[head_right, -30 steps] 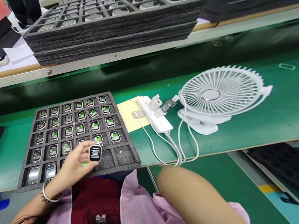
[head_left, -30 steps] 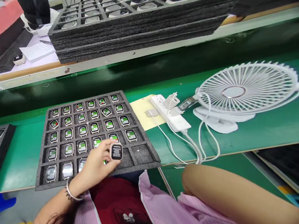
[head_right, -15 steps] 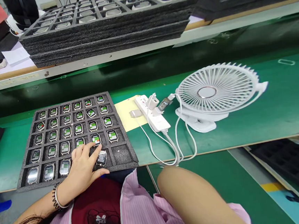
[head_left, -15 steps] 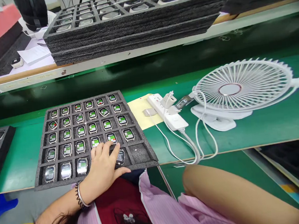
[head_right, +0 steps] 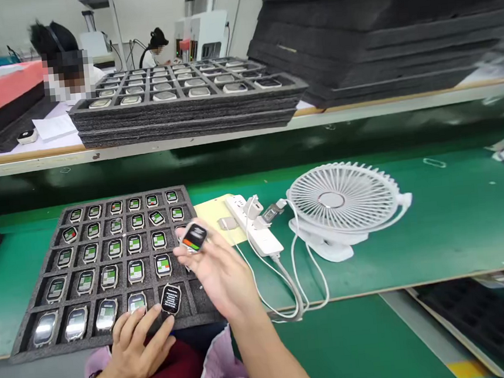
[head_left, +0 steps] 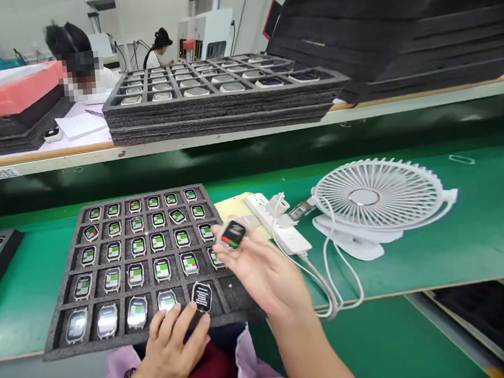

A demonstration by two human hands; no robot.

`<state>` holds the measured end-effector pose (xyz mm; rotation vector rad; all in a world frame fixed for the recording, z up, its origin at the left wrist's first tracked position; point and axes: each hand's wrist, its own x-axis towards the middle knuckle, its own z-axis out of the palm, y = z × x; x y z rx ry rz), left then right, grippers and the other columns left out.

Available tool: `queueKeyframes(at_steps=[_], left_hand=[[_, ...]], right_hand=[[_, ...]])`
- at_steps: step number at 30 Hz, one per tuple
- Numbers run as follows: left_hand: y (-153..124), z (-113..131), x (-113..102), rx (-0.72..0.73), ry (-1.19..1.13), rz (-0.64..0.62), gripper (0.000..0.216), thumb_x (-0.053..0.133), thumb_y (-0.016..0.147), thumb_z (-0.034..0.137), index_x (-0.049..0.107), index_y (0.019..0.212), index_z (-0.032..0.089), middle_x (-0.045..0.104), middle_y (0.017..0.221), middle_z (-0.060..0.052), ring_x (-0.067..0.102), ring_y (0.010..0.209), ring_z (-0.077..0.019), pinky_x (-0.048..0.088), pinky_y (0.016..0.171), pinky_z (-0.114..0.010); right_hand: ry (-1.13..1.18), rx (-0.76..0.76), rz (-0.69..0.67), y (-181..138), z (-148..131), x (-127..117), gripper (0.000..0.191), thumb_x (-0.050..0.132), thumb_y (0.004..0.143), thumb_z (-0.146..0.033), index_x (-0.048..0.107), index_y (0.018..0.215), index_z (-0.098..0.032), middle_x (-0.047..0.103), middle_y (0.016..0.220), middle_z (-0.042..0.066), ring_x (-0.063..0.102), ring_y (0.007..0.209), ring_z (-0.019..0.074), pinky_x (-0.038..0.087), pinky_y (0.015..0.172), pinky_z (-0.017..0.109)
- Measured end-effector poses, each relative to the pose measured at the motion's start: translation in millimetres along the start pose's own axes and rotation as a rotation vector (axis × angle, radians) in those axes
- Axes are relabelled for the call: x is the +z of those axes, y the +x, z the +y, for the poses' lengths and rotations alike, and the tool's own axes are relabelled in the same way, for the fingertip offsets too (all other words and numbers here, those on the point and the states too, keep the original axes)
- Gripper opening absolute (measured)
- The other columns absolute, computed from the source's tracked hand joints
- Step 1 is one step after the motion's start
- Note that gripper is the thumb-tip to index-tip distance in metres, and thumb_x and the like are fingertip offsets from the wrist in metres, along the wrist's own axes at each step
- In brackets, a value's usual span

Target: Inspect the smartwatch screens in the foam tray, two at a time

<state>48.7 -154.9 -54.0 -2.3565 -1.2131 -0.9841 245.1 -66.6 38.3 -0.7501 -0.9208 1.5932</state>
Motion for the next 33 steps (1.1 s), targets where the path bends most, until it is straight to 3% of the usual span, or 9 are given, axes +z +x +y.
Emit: queueKeyframes(at_steps=[4,9,12,16,20,24,28,31,33], left_hand=[[-4,-7,0,0.099,0.062,-0.037,0.030,0.067,0.087,0.024,0.073,0.114,0.034,0.077,0.108,0.003,0.059,0.102,-0.0223,0.041,0.094,-0.036],[-1,-16,-2,0.145,0.034,-0.061,0.031,0.066,0.088,0.021,0.073,0.116,0.031,0.077,0.110,0.000,0.056,0.105,-0.0229,0.032,0.108,-0.039],[6,-21,4,0.092,0.004,-0.092,0.033,0.068,0.088,0.019,0.071,0.118,0.031,0.075,0.113,-0.003,0.053,0.109,-0.0241,0.020,0.120,-0.044],[18,-32,17,-0.006,-0.034,-0.062,0.034,0.073,0.088,0.030,0.069,0.121,0.029,0.069,0.121,-0.008,0.050,0.118,-0.0268,0.010,0.124,-0.055],[26,-43,22,-0.036,-0.054,-0.097,0.040,0.072,0.088,0.030,0.065,0.127,0.023,0.062,0.129,-0.013,0.046,0.124,-0.0301,0.012,0.123,-0.059],[25,-47,9,0.026,-0.134,-0.107,0.040,0.071,0.087,0.025,0.062,0.126,0.019,0.058,0.128,-0.015,0.047,0.123,-0.0314,0.025,0.120,-0.057],[22,-62,-17,-0.040,-0.085,-0.102,0.040,0.071,0.086,0.018,0.059,0.125,0.019,0.058,0.123,-0.016,0.051,0.115,-0.0302,0.040,0.107,-0.052],[22,-84,-36,-0.152,-0.007,-0.215,0.037,0.068,0.089,0.021,0.058,0.124,0.018,0.058,0.119,-0.015,0.053,0.108,-0.0302,0.044,0.097,-0.049],[22,-99,-46,-0.189,0.000,-0.326,0.035,0.066,0.090,0.026,0.058,0.123,0.018,0.058,0.118,-0.015,0.052,0.107,-0.0313,0.044,0.093,-0.050]], right_hand=[[0.207,0.155,-0.013,28,28,-6,0.038,0.084,0.077,-0.034,0.066,0.110,-0.024,0.072,0.097,0.006,0.063,0.069,0.0160,0.052,0.063,0.027],[0.136,0.122,-0.029,31,36,-10,0.028,0.086,0.080,-0.033,0.068,0.098,-0.021,0.071,0.090,0.004,0.053,0.055,0.0100,0.041,0.047,0.019],[0.136,0.120,-0.027,30,33,-12,0.025,0.081,0.082,-0.028,0.069,0.103,-0.020,0.071,0.095,0.005,0.060,0.057,0.0117,0.048,0.052,0.022],[0.174,0.147,-0.045,28,27,-19,0.040,0.070,0.076,-0.020,0.067,0.115,-0.018,0.072,0.105,0.009,0.069,0.071,0.0197,0.056,0.064,0.031],[0.101,0.135,-0.067,20,24,-28,0.057,0.068,0.075,-0.016,0.056,0.130,-0.023,0.069,0.113,0.007,0.070,0.074,0.0184,0.057,0.071,0.032],[-0.174,0.083,-0.098,11,31,-46,0.066,0.073,0.081,-0.021,0.043,0.139,-0.028,0.064,0.112,0.004,0.067,0.072,0.0149,0.056,0.072,0.031],[-0.723,-0.033,-0.107,2,36,-70,0.045,0.067,0.086,-0.026,0.052,0.128,-0.023,0.061,0.096,0.005,0.063,0.073,0.0195,0.055,0.069,0.034],[-1.118,-0.221,-0.167,1,34,-84,0.028,0.064,0.087,-0.027,0.062,0.115,-0.021,0.059,0.100,0.008,0.061,0.094,0.0271,0.054,0.087,0.044],[-1.205,-0.262,-0.252,2,30,-90,0.025,0.060,0.091,-0.028,0.064,0.115,-0.022,0.056,0.109,0.010,0.058,0.107,0.0296,0.050,0.097,0.049]])
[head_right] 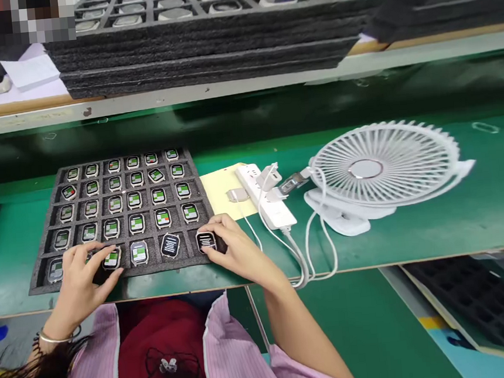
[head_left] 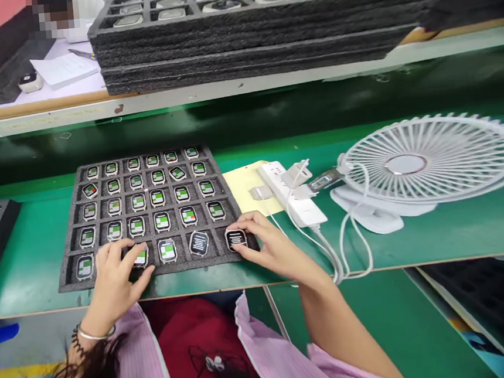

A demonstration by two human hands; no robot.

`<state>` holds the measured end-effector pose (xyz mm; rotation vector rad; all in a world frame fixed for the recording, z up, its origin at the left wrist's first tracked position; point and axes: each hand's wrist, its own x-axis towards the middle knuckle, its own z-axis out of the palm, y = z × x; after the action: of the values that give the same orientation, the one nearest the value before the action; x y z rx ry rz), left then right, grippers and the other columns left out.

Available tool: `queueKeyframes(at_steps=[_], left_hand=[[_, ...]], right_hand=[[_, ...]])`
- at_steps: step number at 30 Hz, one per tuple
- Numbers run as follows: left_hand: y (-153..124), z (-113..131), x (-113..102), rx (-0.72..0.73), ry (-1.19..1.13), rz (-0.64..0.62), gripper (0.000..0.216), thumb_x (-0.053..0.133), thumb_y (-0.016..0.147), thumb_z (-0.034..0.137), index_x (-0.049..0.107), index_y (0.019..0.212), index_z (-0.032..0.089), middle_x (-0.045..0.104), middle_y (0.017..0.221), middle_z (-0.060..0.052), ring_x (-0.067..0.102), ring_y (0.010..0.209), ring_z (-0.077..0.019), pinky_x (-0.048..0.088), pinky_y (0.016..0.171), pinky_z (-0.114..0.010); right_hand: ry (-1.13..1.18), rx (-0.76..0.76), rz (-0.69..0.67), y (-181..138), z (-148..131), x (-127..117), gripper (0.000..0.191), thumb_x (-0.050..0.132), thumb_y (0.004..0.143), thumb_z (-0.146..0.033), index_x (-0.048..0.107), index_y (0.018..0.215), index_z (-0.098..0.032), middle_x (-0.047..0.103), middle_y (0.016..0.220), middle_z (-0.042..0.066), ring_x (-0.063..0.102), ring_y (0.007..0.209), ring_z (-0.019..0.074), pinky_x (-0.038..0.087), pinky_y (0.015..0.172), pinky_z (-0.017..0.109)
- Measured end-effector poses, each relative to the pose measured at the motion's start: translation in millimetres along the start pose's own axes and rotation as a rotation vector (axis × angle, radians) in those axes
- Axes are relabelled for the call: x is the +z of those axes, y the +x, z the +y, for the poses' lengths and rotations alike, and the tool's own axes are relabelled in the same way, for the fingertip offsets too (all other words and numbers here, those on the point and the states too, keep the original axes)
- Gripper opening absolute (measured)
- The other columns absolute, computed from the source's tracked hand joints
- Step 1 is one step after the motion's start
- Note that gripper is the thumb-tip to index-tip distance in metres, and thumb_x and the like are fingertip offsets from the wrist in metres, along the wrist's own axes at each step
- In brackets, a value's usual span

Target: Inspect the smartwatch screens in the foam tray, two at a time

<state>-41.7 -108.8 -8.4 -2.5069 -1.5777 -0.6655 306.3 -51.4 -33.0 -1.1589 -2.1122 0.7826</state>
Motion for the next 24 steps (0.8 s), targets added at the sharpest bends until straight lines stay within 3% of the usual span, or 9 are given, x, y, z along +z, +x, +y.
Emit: queueKeyframes(at_steps=[5,9,13,17,24], left_hand=[[-5,-27,-15,-0.035,-0.045,-0.175,0.038,0.066,0.090,0.031,0.059,0.125,0.018,0.057,0.117,-0.014,0.050,0.108,-0.0315,0.044,0.094,-0.050],[-7,-41,-19,-0.049,-0.087,-0.230,0.037,0.066,0.090,0.031,0.059,0.125,0.020,0.056,0.118,-0.012,0.049,0.110,-0.0303,0.042,0.097,-0.049],[6,-43,-20,-0.053,-0.112,-0.309,0.035,0.071,0.087,0.030,0.063,0.120,0.021,0.057,0.115,-0.010,0.048,0.108,-0.0286,0.042,0.097,-0.047],[22,-28,-24,-0.052,-0.075,-0.467,0.038,0.080,0.081,0.032,0.067,0.115,0.021,0.060,0.111,-0.009,0.050,0.106,-0.0288,0.041,0.093,-0.044],[33,-24,-24,-0.023,0.011,-0.539,0.032,0.076,0.083,0.039,0.072,0.106,0.017,0.063,0.107,-0.012,0.053,0.105,-0.0307,0.038,0.087,-0.041]], right_hand=[[-0.082,-0.030,-0.140,0,4,-14,0.044,0.063,0.093,-0.036,0.057,0.135,-0.023,0.051,0.124,0.013,0.054,0.121,0.0322,0.047,0.104,0.051],[-0.184,-0.070,-0.088,7,-13,-14,0.041,0.060,0.097,-0.034,0.055,0.135,-0.020,0.052,0.124,0.015,0.053,0.121,0.0328,0.047,0.103,0.052],[-0.273,-0.237,-0.142,32,-45,14,0.026,0.062,0.096,-0.021,0.060,0.122,-0.015,0.057,0.117,0.014,0.057,0.110,0.0304,0.050,0.094,0.046],[-0.488,-0.404,-0.259,54,-68,48,0.029,0.076,0.087,-0.021,0.064,0.112,-0.015,0.062,0.111,0.013,0.059,0.101,0.0322,0.048,0.083,0.045],[-0.758,-0.603,-0.337,84,-54,72,0.022,0.076,0.084,-0.034,0.069,0.096,-0.017,0.065,0.096,0.011,0.063,0.086,0.0321,0.043,0.067,0.040]])
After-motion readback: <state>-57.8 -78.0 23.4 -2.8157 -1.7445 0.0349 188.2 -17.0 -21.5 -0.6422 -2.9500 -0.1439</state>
